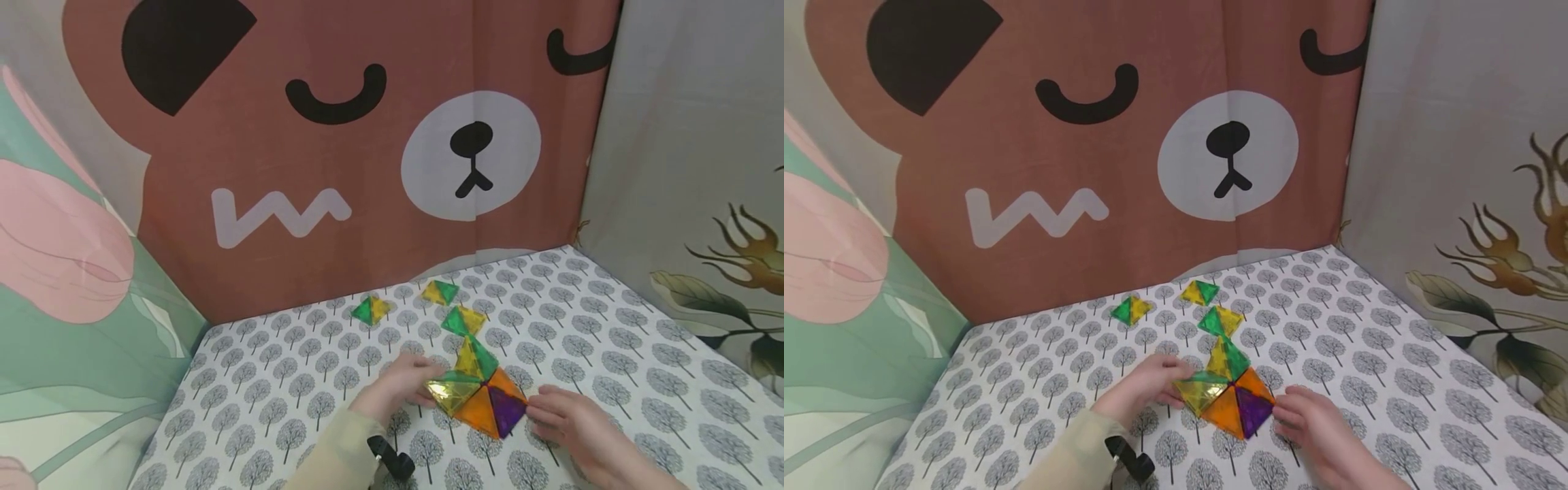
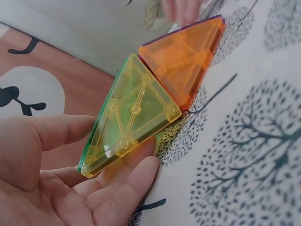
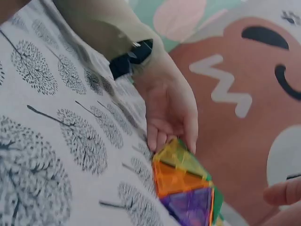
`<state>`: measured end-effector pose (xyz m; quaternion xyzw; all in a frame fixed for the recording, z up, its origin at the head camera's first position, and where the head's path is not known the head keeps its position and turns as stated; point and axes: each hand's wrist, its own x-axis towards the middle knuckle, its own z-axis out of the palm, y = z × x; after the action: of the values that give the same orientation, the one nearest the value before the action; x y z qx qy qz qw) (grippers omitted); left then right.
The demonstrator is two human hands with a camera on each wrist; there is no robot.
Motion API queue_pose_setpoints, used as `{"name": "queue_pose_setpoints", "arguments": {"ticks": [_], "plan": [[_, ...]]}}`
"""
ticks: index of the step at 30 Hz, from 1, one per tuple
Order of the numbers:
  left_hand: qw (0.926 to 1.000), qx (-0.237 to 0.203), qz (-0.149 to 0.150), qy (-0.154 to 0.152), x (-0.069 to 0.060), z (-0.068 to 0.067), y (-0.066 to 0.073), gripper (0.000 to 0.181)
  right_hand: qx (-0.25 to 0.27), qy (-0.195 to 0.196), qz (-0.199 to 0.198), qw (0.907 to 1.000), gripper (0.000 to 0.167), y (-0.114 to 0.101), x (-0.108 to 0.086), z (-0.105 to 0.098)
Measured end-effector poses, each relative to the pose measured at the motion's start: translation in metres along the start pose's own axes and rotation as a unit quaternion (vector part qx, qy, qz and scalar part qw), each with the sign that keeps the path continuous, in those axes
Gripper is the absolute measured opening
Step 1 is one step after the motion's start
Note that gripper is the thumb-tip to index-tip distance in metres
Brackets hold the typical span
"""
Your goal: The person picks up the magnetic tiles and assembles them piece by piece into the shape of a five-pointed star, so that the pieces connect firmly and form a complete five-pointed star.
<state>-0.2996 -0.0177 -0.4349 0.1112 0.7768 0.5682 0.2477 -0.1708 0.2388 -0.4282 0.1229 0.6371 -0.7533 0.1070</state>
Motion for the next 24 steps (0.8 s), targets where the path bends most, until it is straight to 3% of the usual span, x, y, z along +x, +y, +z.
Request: {"name": "queue_pose_setpoints", "arguments": {"ticks": [4, 8, 11, 18, 24], "plan": [[1.0000, -0.009, -0.001, -0.003, -0.004, -0.001, -0.001, 0.025, 0.038, -0.069, 0.027, 0.9966, 0.078, 0.000, 0.006, -0.020], [0.9999, 0.004, -0.003, 0.014, -0.010, -0.002, -0.001, 0.024, 0.057, -0.125, 0.016, 0.9904, 0.082, -0.003, 0.010, -0.028], [0.9991, 0.023, -0.020, 0.031, -0.018, -0.006, -0.003, 0.023, 0.036, -0.150, 0.001, 0.9881, 0.083, -0.007, 0.018, -0.025], [0.9978, 0.050, -0.041, 0.015, -0.045, -0.017, -0.006, 0.024, -0.033, -0.129, 0.010, 0.9910, 0.089, -0.018, 0.045, -0.007], [0.9981, 0.046, -0.040, 0.002, -0.067, -0.020, -0.008, 0.023, -0.048, -0.123, 0.013, 0.9912, 0.090, -0.024, 0.064, 0.010]]}}
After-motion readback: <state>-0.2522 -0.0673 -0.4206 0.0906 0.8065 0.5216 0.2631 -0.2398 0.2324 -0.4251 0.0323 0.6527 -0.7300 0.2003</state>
